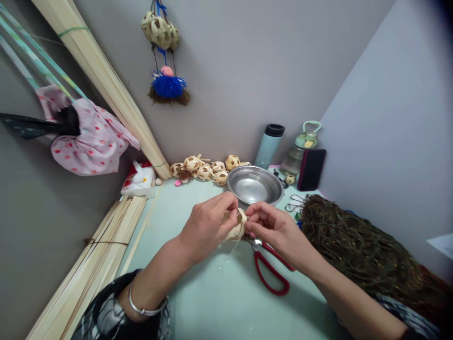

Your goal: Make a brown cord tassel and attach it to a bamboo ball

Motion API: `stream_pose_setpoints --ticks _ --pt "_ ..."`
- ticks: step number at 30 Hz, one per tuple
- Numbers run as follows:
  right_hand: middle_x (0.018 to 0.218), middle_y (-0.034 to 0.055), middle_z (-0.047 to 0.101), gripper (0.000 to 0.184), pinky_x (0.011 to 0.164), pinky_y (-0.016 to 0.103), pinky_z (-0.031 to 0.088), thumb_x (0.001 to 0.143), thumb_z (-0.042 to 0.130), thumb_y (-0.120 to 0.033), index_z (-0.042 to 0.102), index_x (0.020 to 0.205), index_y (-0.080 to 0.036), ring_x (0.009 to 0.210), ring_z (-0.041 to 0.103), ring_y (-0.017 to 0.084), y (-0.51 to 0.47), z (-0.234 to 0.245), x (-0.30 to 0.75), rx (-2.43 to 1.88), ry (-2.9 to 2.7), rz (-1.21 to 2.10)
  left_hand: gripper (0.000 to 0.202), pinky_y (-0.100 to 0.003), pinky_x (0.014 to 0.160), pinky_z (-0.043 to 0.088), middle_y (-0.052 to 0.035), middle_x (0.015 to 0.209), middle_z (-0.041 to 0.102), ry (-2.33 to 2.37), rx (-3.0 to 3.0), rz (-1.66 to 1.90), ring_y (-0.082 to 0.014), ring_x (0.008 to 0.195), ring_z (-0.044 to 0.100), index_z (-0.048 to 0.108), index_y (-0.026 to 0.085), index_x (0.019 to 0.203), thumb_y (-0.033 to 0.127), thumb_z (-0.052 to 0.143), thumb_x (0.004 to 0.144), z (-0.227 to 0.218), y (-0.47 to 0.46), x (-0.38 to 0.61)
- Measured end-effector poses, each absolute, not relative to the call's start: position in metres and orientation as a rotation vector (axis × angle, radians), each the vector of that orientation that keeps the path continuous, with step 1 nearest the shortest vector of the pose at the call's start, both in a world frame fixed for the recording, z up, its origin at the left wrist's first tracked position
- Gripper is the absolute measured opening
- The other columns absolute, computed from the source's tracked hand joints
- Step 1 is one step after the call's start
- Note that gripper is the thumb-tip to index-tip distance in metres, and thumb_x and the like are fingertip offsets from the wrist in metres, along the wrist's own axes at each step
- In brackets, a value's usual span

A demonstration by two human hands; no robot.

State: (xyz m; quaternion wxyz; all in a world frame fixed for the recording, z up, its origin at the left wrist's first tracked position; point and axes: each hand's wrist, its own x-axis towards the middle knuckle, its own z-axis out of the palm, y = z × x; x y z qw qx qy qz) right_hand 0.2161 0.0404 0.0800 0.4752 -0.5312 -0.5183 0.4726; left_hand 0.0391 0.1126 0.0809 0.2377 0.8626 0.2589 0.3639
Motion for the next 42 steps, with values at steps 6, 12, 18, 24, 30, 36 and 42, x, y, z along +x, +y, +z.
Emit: stream_pose_setpoints --ticks 6,12,18,24,30,36,42 --pt "0.068 -0.0028 0.061 0.021 0.056 0.022 0.042 0.087 0.066 -0.030 0.060 0.103 -0.019 0.060 0.053 0.010 0.038 0.080 0.215 -1.260 -1.352 1.137 0.007 -0.028 0.076 0.044 0.0001 0.086 0.061 0.574 2.322 1.013 -0.0131 0.083 0.055 0.058 0.019 0.088 0.014 0.054 0.090 0.084 0.109 0.042" --pt "0.060 -0.0022 0.059 0.019 0.053 0.022 0.042 0.088 0.066 -0.035 0.064 0.084 -0.016 0.053 0.052 0.009 0.036 0.078 0.213 -1.206 -1.307 1.189 0.004 -0.032 0.089 0.045 -0.0041 0.101 0.058 0.492 2.206 1.008 -0.0161 0.099 0.055 0.060 0.020 0.089 0.019 0.056 0.091 0.086 0.106 0.045" --pt "0.061 0.0001 0.067 0.016 0.054 0.019 0.043 0.088 0.068 -0.032 0.064 0.091 -0.018 0.054 0.061 0.010 0.039 0.081 0.220 -1.116 -1.075 1.223 0.056 -0.041 0.094 0.048 -0.0103 0.132 0.053 0.575 1.817 0.580 -0.0236 0.114 0.058 0.041 0.028 0.135 0.042 0.065 0.087 0.082 0.121 0.034" --pt "0.068 0.0008 0.068 0.016 0.055 0.018 0.045 0.085 0.070 -0.028 0.060 0.084 -0.017 0.058 0.063 0.010 0.041 0.080 0.219 -1.041 -0.935 1.384 0.056 -0.042 0.093 0.049 -0.0080 0.125 0.059 0.607 2.059 0.453 -0.0255 0.109 0.059 0.051 0.028 0.130 0.045 0.070 0.081 0.091 0.130 0.021" --pt "0.079 0.0050 0.071 0.013 0.061 0.018 0.047 0.084 0.068 -0.023 0.059 0.079 -0.015 0.065 0.061 0.009 0.043 0.075 0.218 -1.034 -0.809 1.520 0.049 -0.056 0.117 0.024 -0.0061 0.133 0.057 0.562 2.738 0.778 -0.0259 0.132 0.044 0.050 0.028 0.133 0.013 0.058 0.087 0.100 0.128 0.018" --pt "0.073 0.0025 0.068 0.013 0.056 0.016 0.048 0.079 0.073 -0.020 0.063 0.082 -0.014 0.059 0.060 0.007 0.048 0.065 0.221 -0.971 -0.704 1.658 0.044 -0.062 0.119 0.014 -0.0058 0.134 0.058 0.540 2.971 1.120 -0.0275 0.144 0.032 0.055 0.029 0.129 0.007 0.052 0.091 0.094 0.118 0.032" --pt "0.074 0.0023 0.070 0.013 0.056 0.015 0.046 0.080 0.076 -0.023 0.068 0.084 -0.014 0.057 0.058 0.005 0.044 0.071 0.216 -0.942 -0.764 1.716 0.035 -0.064 0.118 0.013 -0.0069 0.143 0.050 0.516 2.986 1.331 -0.0293 0.148 0.024 0.059 0.032 0.122 0.015 0.058 0.091 0.092 0.117 0.036"
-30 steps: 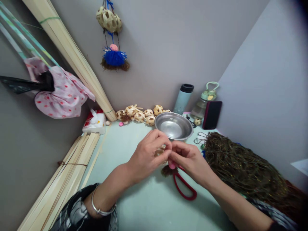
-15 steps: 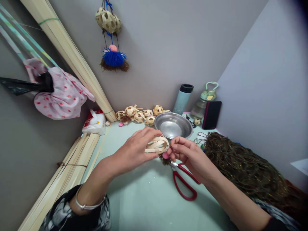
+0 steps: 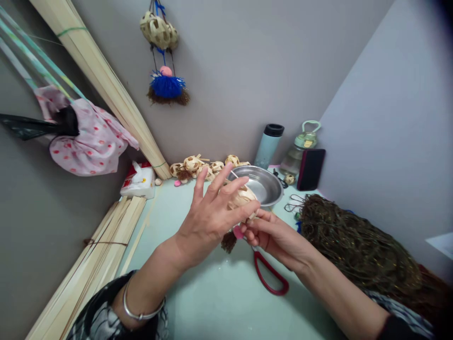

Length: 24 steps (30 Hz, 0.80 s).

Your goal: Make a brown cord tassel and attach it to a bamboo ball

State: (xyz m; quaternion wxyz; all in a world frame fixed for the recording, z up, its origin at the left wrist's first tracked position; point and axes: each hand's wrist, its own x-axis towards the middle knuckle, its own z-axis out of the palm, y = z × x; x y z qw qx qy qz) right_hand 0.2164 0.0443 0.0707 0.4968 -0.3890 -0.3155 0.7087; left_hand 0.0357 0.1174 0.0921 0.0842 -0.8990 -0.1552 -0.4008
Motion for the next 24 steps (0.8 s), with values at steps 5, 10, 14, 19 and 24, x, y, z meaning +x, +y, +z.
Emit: stream_pose_setpoints --ticks 5,10,14,19,24 --pt "0.079 0.0047 0.072 0.015 0.060 0.016 0.049 0.077 0.079 -0.024 0.071 0.081 -0.012 0.059 0.058 0.005 0.042 0.072 0.211 -0.959 -0.786 1.734 0.035 -0.061 0.118 0.016 -0.0073 0.135 0.055 -0.470 -2.756 -1.198 -0.0282 0.147 0.027 0.056 0.028 0.123 0.013 0.054 0.092 0.090 0.118 0.035" --pt "0.080 0.0038 0.071 0.014 0.062 0.016 0.049 0.077 0.079 -0.022 0.072 0.086 -0.014 0.061 0.058 0.005 0.042 0.073 0.212 -0.931 -0.737 1.624 0.042 -0.055 0.115 0.028 -0.0109 0.134 0.055 -0.702 -2.829 -1.431 -0.0269 0.136 0.042 0.050 0.023 0.129 0.015 0.057 0.089 0.085 0.122 0.035" --pt "0.084 0.0048 0.072 0.013 0.065 0.018 0.051 0.076 0.079 -0.024 0.072 0.083 -0.015 0.063 0.057 0.007 0.043 0.076 0.213 -0.974 -0.716 1.458 0.011 -0.045 0.097 0.044 -0.0065 0.103 0.064 -1.049 -2.913 -1.656 -0.0225 0.104 0.057 0.067 0.021 0.098 0.026 0.064 0.088 0.084 0.124 0.036" --pt "0.077 0.0036 0.069 0.021 0.061 0.024 0.050 0.074 0.080 -0.033 0.074 0.086 -0.017 0.062 0.057 0.011 0.040 0.077 0.209 -1.087 -0.892 1.213 0.015 -0.042 0.096 0.046 -0.0036 0.098 0.068 -1.158 -3.303 -1.746 -0.0214 0.101 0.059 0.074 0.025 0.096 0.032 0.073 0.082 0.078 0.112 0.048" --pt "0.061 0.0016 0.062 0.019 0.059 0.027 0.047 0.076 0.076 -0.035 0.072 0.076 -0.016 0.059 0.054 0.013 0.036 0.080 0.204 -1.203 -1.084 0.972 0.014 -0.038 0.090 0.051 -0.0049 0.096 0.069 -1.390 -3.410 -2.045 -0.0202 0.096 0.063 0.076 0.022 0.083 0.034 0.070 0.084 0.067 0.102 0.061"
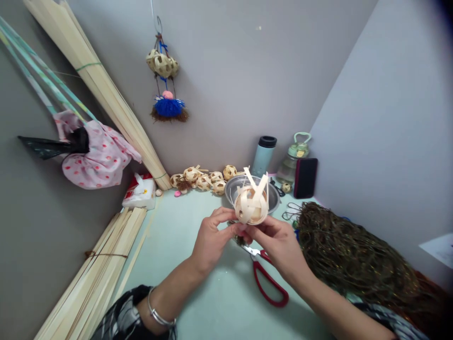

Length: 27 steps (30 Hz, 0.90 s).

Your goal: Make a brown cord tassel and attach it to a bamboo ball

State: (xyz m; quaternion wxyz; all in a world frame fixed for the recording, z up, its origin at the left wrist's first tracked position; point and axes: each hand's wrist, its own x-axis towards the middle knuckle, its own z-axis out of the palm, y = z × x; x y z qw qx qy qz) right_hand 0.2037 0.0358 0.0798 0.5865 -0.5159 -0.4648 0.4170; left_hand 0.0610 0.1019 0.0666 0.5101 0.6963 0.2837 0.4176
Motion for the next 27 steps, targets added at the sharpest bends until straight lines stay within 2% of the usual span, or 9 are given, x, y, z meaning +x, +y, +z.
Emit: stream_pose_setpoints --ticks 7,9,12,16,20,23,27 --pt "0.066 0.0035 0.063 0.021 0.061 0.029 0.047 0.079 0.071 -0.036 0.067 0.071 -0.017 0.063 0.054 0.016 0.034 0.074 0.200 -1.252 -1.127 0.854 0.029 -0.032 0.080 0.055 -0.0071 0.096 0.068 0.742 1.521 1.109 -0.0189 0.089 0.064 0.077 0.019 0.077 0.046 0.069 0.082 0.057 0.096 0.068" --pt "0.069 0.0039 0.062 0.021 0.061 0.029 0.047 0.083 0.067 -0.036 0.068 0.077 -0.017 0.064 0.054 0.016 0.034 0.071 0.198 -1.259 -1.148 0.818 0.030 -0.031 0.079 0.054 -0.0068 0.094 0.068 0.745 1.514 1.110 -0.0185 0.087 0.064 0.077 0.019 0.079 0.047 0.068 0.082 0.055 0.096 0.069" --pt "0.081 0.0064 0.066 0.018 0.066 0.030 0.049 0.090 0.059 -0.032 0.069 0.090 -0.018 0.071 0.059 0.018 0.032 0.065 0.196 -1.287 -1.298 0.693 0.028 -0.031 0.084 0.053 -0.0060 0.095 0.068 0.753 1.524 1.130 -0.0183 0.090 0.064 0.077 0.020 0.083 0.045 0.067 0.084 0.055 0.099 0.067" --pt "0.093 0.0091 0.068 0.016 0.078 0.034 0.051 0.091 0.056 -0.023 0.067 0.102 -0.020 0.083 0.064 0.022 0.030 0.059 0.196 -1.340 -1.555 0.531 0.025 -0.031 0.089 0.050 -0.0051 0.099 0.069 0.754 1.478 1.126 -0.0181 0.092 0.063 0.077 0.020 0.085 0.043 0.066 0.083 0.054 0.107 0.064" --pt "0.108 0.0105 0.066 0.017 0.094 0.039 0.047 0.092 0.053 -0.019 0.067 0.101 -0.022 0.105 0.061 0.025 0.032 0.056 0.198 -1.331 -1.683 0.512 0.030 -0.027 0.068 0.051 -0.0040 0.084 0.069 0.783 1.206 1.031 -0.0147 0.069 0.062 0.075 0.018 0.093 0.044 0.068 0.079 0.051 0.122 0.059" --pt "0.114 0.0092 0.063 0.022 0.086 0.036 0.049 0.093 0.051 -0.019 0.065 0.110 -0.024 0.092 0.064 0.020 0.035 0.055 0.201 -1.344 -1.657 0.611 0.033 -0.025 0.061 0.049 -0.0043 0.078 0.070 0.803 1.046 1.078 -0.0148 0.064 0.061 0.073 0.016 0.095 0.041 0.071 0.074 0.050 0.141 0.047" --pt "0.103 0.0071 0.063 0.022 0.076 0.033 0.049 0.092 0.054 -0.020 0.065 0.111 -0.022 0.077 0.062 0.016 0.039 0.053 0.205 -1.396 -1.594 0.662 0.028 -0.024 0.073 0.050 -0.0029 0.086 0.072 0.766 0.970 1.285 -0.0142 0.078 0.064 0.073 0.017 0.091 0.027 0.075 0.065 0.053 0.180 0.018"
